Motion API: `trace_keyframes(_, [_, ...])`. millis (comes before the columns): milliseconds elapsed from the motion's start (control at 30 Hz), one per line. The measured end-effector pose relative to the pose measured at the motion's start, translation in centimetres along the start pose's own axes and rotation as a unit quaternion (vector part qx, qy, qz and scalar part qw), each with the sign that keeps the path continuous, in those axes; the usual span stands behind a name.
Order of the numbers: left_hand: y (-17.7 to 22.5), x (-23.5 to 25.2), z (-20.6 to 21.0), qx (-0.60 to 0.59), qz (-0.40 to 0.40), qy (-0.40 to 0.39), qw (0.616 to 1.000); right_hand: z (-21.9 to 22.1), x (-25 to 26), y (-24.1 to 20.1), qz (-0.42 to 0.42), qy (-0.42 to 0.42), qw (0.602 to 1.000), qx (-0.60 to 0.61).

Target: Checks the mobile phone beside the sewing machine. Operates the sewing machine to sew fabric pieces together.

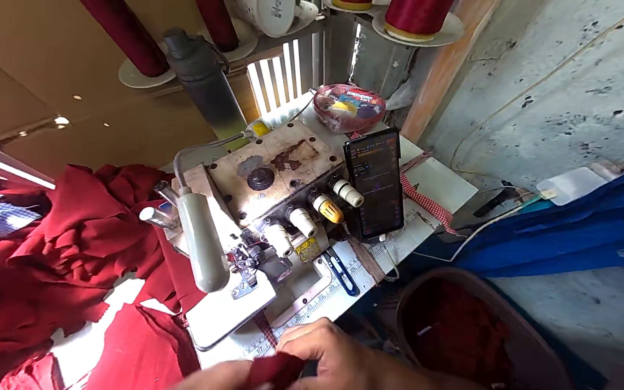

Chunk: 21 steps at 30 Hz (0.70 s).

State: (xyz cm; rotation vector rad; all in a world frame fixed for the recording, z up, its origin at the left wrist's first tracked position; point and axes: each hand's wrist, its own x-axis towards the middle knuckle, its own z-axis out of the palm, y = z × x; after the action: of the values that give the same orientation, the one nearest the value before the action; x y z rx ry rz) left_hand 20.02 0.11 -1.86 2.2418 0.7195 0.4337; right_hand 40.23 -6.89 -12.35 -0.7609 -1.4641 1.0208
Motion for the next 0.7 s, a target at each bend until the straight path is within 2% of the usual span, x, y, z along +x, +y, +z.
trace_keyframes(67, [-1.3,1.1,-1.8,0.031,-0.026,0.012,0.999,0.7,0.7,0.5,0.036,0.04,0.998,0.01])
trace_keyframes(133, [-2.9,1.9,-2.9,0.008,-0.061,0.023,0.998,0.6,1.3,0.6,0.054,0.071,0.996,-0.028])
trace_keyframes(300, [-4.2,2.8,-3.1,-0.025,-0.114,0.034,0.993,0.0,1.8,0.6,0.072,0.115,0.988,-0.074])
trace_keyframes(567, [-4.4,3.0,-2.5,-0.088,-0.067,0.052,0.992,-0.1,2.0,0.3,0.102,0.161,0.981,-0.032])
trace_keyframes(700, [-4.0,3.0,-1.8,-0.032,-0.048,0.091,0.994,-0.4,2.0,0.0,0.123,0.139,0.983,-0.006])
